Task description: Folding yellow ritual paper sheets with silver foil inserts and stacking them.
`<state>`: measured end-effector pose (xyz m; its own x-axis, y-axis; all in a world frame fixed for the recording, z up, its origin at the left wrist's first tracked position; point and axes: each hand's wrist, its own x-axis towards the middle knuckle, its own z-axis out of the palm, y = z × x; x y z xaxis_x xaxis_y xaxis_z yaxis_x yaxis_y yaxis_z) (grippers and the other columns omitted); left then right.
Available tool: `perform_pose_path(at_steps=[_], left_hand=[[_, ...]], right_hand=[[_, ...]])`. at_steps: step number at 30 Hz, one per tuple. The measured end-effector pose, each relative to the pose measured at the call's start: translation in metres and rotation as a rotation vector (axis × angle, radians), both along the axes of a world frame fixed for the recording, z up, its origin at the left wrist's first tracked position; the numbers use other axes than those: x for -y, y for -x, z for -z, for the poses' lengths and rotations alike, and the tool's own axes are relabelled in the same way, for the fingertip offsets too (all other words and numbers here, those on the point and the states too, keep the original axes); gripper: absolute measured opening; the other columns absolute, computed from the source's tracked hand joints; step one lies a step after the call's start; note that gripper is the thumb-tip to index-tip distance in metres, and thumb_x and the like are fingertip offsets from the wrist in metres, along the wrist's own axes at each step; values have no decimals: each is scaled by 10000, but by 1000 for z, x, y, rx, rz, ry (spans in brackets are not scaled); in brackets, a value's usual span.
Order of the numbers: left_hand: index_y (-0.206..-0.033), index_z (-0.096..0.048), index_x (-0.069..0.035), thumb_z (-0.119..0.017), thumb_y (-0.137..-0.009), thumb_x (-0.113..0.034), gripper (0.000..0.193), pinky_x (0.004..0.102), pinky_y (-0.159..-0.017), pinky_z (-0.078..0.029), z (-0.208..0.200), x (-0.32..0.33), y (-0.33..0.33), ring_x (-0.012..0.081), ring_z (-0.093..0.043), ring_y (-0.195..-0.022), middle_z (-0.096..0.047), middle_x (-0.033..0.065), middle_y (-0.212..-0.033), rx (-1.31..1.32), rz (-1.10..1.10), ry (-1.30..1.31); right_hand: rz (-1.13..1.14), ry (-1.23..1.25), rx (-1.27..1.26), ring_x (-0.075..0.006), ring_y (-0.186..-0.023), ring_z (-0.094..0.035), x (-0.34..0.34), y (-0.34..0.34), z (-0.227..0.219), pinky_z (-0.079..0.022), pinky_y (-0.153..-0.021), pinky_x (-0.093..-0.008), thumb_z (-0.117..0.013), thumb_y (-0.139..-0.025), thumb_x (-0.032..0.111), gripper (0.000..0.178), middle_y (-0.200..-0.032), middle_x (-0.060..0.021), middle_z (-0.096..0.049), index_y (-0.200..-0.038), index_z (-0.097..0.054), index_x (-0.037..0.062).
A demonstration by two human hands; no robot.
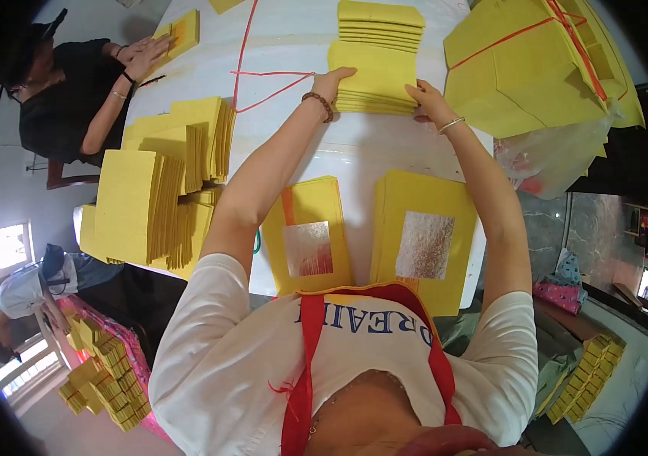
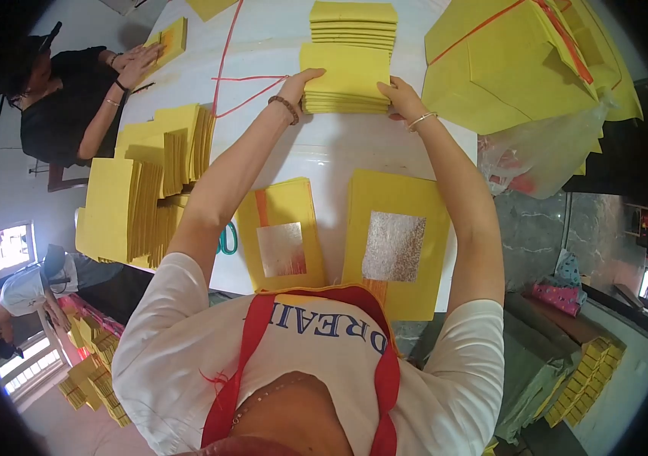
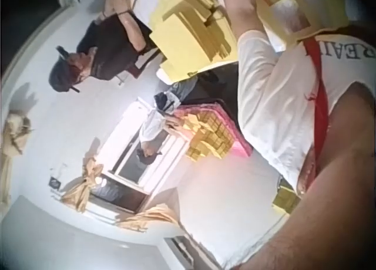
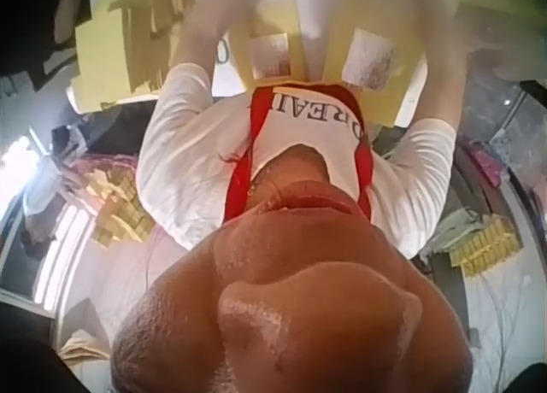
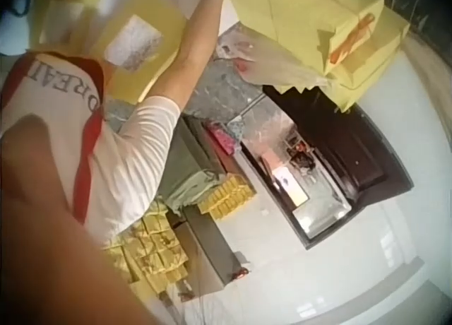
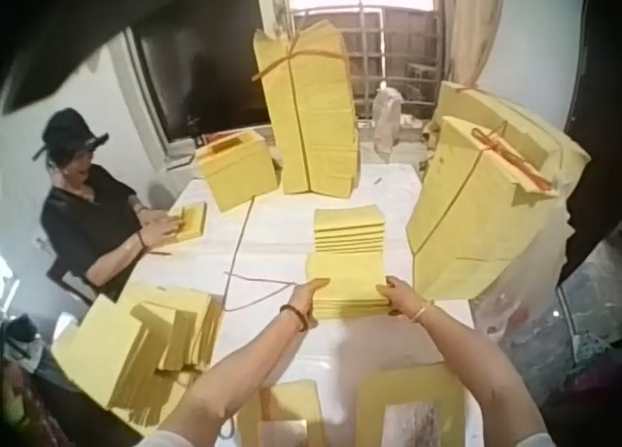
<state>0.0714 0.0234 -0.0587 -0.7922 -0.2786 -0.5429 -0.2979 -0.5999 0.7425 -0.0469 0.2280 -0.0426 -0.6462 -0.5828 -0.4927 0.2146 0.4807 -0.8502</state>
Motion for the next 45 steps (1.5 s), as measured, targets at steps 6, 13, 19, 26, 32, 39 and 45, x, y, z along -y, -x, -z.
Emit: perform_pose_path(at_steps=[6,13,19,26,32,39,45], left_hand=[[-1327,-71,-13,-736,-645,-34,953,432,-701,-526,8,-21,-9,289,-596,-881,-505,225,-1075,-127,-354,69],[-1425,63,-133,-682,-665,71,1084,364,-877,-448,-5,-14,-33,238,-557,-1003,-501,171,-1174,-550,-66,76],[-1433,93,-152,-717,-666,0,1126,353,-1004,-347,15,-4,-41,260,-415,-1216,-432,159,-1307,-538,266,482],[-1426,28,-78,-810,-584,-189,1193,382,-1068,-266,34,0,-34,320,-340,-1278,-359,184,-1371,-336,404,780],[-1413,-53,-61,-802,-603,-242,1118,383,-1049,-280,23,-2,-34,314,-357,-1261,-373,190,-1349,-327,467,1129],[-1400,-83,-65,-726,-729,-258,949,432,-974,-350,4,0,-35,283,-469,-1147,-447,160,-1245,-489,361,841],[-1430,56,-160,-623,-826,-104,911,395,-1007,-341,-38,-11,-37,255,-416,-1203,-397,110,-1319,-803,26,175]], right_hand=[[-56,47,-35,-182,-903,-508,-12,11,10,-459,-734,-350,-650,-792,351,705,-1258,-93,-440,-1347,-325,63],[-186,416,-8,-190,-1182,-412,-32,11,11,-358,-977,-311,-765,-665,105,879,-1306,-94,-393,-1368,-240,46],[-261,247,-338,-165,-1145,-423,-30,-16,3,-450,-874,-310,-728,-681,37,782,-1186,-56,-487,-1318,-275,57],[-376,195,-308,-192,-1094,-451,-35,-9,19,-453,-876,-308,-748,-669,58,803,-1167,-64,-460,-1317,-273,50],[-350,96,-320,-190,-1105,-452,-32,-10,16,-404,-941,-301,-776,-649,107,850,-1203,-83,-452,-1327,-268,43],[-235,246,-218,-163,-1069,-497,-30,-10,-12,-418,-923,-302,-729,-726,105,648,-1168,-53,-518,-1273,-385,51],[-107,496,257,-163,-1094,-493,-29,-12,-19,-415,-945,-330,-632,-822,72,479,-1173,-24,-513,-1256,-429,84]])
